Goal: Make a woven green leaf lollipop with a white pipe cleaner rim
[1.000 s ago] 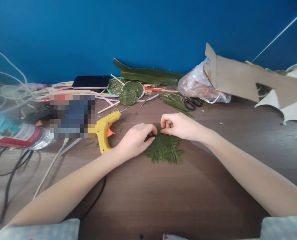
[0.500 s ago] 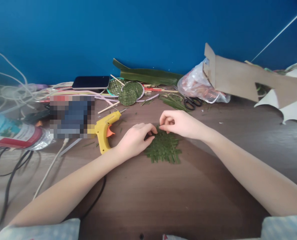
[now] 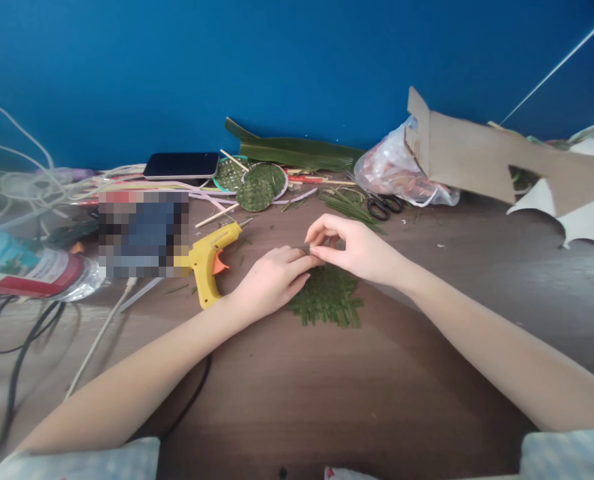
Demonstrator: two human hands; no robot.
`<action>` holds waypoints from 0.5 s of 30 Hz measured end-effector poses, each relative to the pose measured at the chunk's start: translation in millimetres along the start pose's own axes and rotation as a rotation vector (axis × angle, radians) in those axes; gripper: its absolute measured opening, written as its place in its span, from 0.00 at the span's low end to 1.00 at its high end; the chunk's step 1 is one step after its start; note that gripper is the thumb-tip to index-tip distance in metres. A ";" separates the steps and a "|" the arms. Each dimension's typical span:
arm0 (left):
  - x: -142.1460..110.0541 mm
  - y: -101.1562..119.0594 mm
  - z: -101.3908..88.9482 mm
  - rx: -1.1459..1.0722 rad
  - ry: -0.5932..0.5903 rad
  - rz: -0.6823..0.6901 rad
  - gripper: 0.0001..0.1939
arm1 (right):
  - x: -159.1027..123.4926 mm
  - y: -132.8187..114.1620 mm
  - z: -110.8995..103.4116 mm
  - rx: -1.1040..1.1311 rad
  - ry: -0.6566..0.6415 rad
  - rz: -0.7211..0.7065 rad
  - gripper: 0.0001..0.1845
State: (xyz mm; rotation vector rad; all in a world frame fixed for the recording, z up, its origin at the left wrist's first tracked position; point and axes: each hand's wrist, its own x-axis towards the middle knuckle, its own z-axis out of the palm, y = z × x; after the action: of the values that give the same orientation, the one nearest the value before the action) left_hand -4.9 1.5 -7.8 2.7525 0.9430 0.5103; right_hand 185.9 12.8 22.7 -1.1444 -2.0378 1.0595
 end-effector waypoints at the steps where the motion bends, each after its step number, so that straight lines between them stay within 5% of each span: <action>1: 0.4 0.4 -0.4 0.005 0.008 0.000 0.11 | -0.4 -0.1 0.1 0.023 -0.017 0.009 0.04; 8: 2.0 3.4 -3.4 -0.058 0.016 -0.061 0.10 | -0.3 2.7 -3.5 0.117 -0.044 0.036 0.04; 15: 1.6 4.9 -3.9 -0.086 0.021 -0.132 0.07 | 3.9 15.7 -6.1 -0.336 -0.002 -0.024 0.03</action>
State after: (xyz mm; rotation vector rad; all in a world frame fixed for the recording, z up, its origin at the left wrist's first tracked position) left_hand -2.5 -1.1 -2.4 2.5927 1.0726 0.5451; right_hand 195.5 23.5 13.0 -1.2758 -2.2842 0.7216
